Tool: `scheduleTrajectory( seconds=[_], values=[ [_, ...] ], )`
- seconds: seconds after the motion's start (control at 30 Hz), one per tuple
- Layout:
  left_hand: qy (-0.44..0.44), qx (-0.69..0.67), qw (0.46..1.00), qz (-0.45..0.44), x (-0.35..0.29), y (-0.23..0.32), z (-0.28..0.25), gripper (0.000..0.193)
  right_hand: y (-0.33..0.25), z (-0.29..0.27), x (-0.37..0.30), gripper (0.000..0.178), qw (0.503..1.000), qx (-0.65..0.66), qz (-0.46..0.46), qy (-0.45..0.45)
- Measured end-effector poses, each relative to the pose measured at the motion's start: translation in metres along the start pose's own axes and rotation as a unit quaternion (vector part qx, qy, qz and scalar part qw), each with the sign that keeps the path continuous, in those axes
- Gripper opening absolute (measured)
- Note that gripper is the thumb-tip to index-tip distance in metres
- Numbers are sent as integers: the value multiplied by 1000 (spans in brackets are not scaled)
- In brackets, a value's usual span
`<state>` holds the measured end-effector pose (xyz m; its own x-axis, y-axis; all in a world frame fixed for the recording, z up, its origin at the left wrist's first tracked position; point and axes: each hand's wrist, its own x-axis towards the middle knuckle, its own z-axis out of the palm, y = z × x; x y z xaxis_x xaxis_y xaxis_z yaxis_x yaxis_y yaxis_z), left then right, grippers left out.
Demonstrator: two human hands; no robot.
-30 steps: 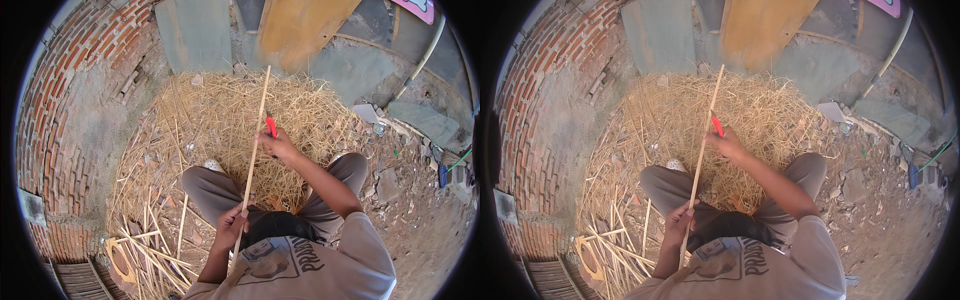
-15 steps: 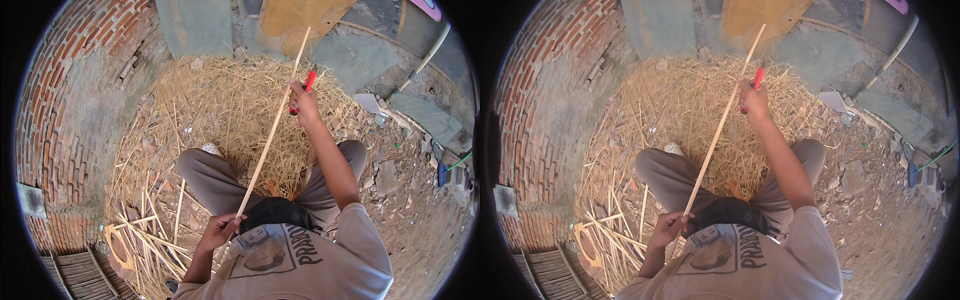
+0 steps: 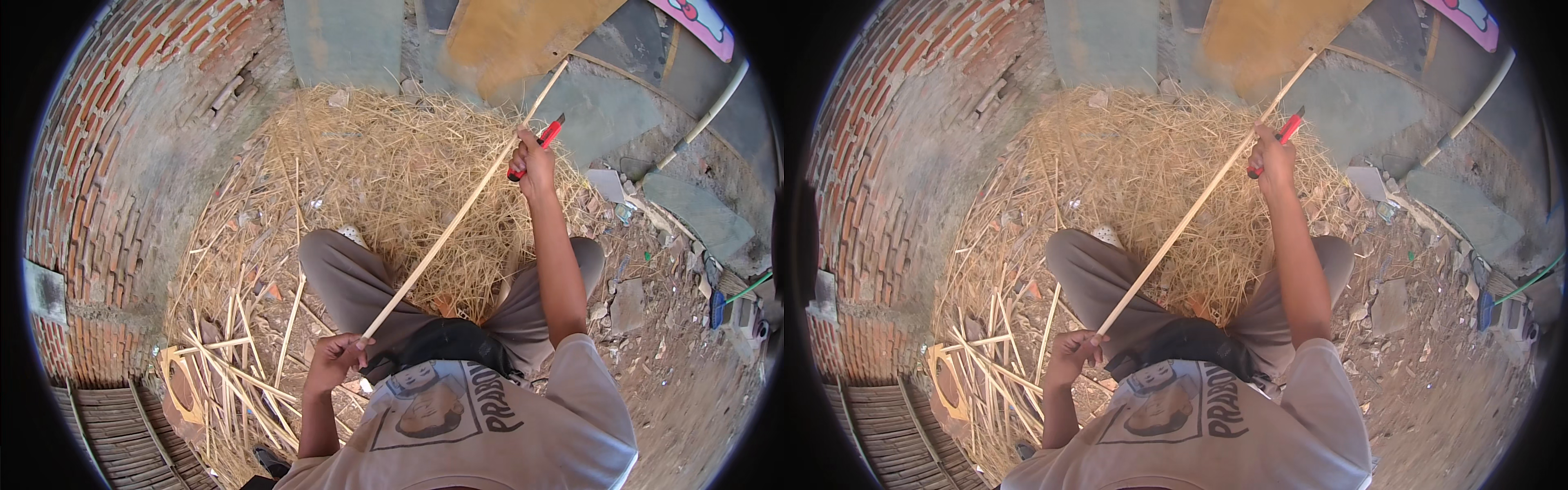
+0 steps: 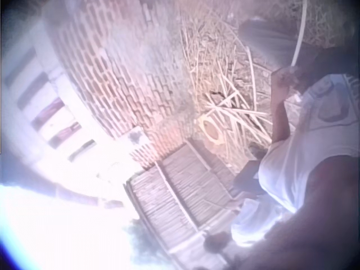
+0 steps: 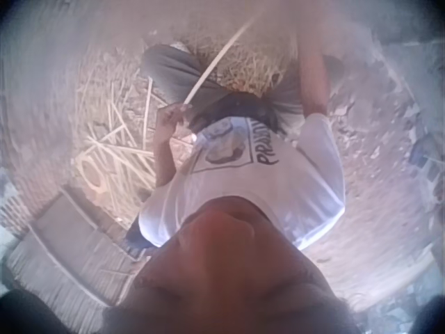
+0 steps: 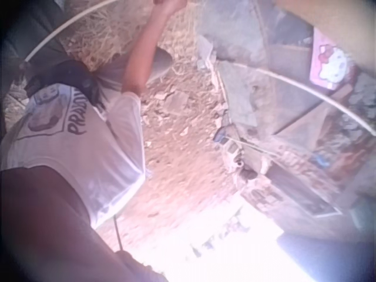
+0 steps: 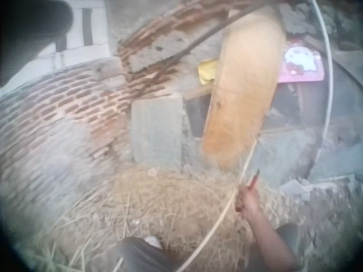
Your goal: The person sits on the ground and uses a red utility knife to shave the surface of a long bamboo stick. They hold the stick with one hand and scrape along its length with the knife in the other hand, creating a pile of shavings.
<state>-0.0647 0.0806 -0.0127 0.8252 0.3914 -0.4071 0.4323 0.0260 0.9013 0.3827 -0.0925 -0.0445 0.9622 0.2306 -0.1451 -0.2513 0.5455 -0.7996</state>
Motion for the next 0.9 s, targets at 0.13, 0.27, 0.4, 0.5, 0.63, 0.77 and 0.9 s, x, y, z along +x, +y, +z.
scheduleTrajectory(
  seconds=[0.13,0.27,0.4,0.5,0.63,0.77,0.9],
  values=[
    [8,26,999,39,8,8,-3,21,8,13,-15,21,997,-63,32,-37],
    [27,-39,998,37,24,11,21,20,27,32,-41,22,978,-168,61,-111],
    [59,-78,994,57,41,20,44,21,51,48,-67,21,949,-244,72,-188],
    [62,-117,988,81,55,25,57,21,59,55,-85,20,939,-246,73,-229],
    [70,-127,985,93,64,33,69,21,50,60,-103,21,930,-240,80,-266],
    [94,-102,983,121,78,24,82,20,47,57,-103,23,912,-286,22,-292],
    [202,163,928,268,85,38,96,23,33,52,-91,21,874,-361,-35,-324]
  ],
)
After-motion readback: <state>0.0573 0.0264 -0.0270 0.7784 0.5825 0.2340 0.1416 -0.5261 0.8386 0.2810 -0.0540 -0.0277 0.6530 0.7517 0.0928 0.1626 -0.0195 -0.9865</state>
